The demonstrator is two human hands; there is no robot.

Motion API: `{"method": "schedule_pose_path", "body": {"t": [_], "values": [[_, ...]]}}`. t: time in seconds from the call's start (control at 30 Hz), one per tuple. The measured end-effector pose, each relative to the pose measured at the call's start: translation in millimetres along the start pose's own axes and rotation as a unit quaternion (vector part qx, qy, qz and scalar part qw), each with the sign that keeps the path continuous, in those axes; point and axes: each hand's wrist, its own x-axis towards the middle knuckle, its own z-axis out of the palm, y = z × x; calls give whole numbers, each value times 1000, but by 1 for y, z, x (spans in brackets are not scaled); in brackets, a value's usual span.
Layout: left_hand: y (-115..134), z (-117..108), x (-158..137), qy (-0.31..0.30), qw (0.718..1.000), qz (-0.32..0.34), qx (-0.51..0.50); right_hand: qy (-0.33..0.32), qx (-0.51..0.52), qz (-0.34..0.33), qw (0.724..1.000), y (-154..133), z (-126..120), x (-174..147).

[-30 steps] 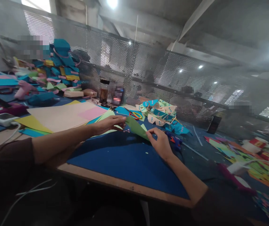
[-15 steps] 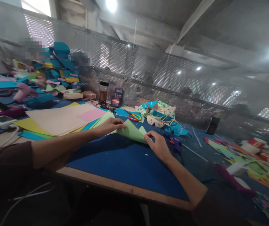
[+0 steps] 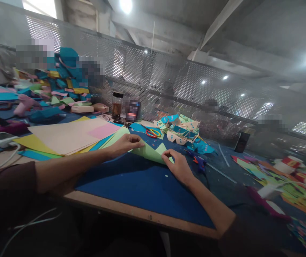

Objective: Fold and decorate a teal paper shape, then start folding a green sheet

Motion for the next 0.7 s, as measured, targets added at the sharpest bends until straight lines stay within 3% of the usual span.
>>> {"method": "schedule_pose_path", "body": {"t": [0.3,0.5,0.7], "values": [[5,10,0,49,994,59,80,30,-13,-59,998,1,5,1],[15,20,-3,75,980,127,131,45,-27,-72,996,-2,5,1],[19,19,-6,118,972,154,135,51,-61,-76,994,3,5,2]]}}
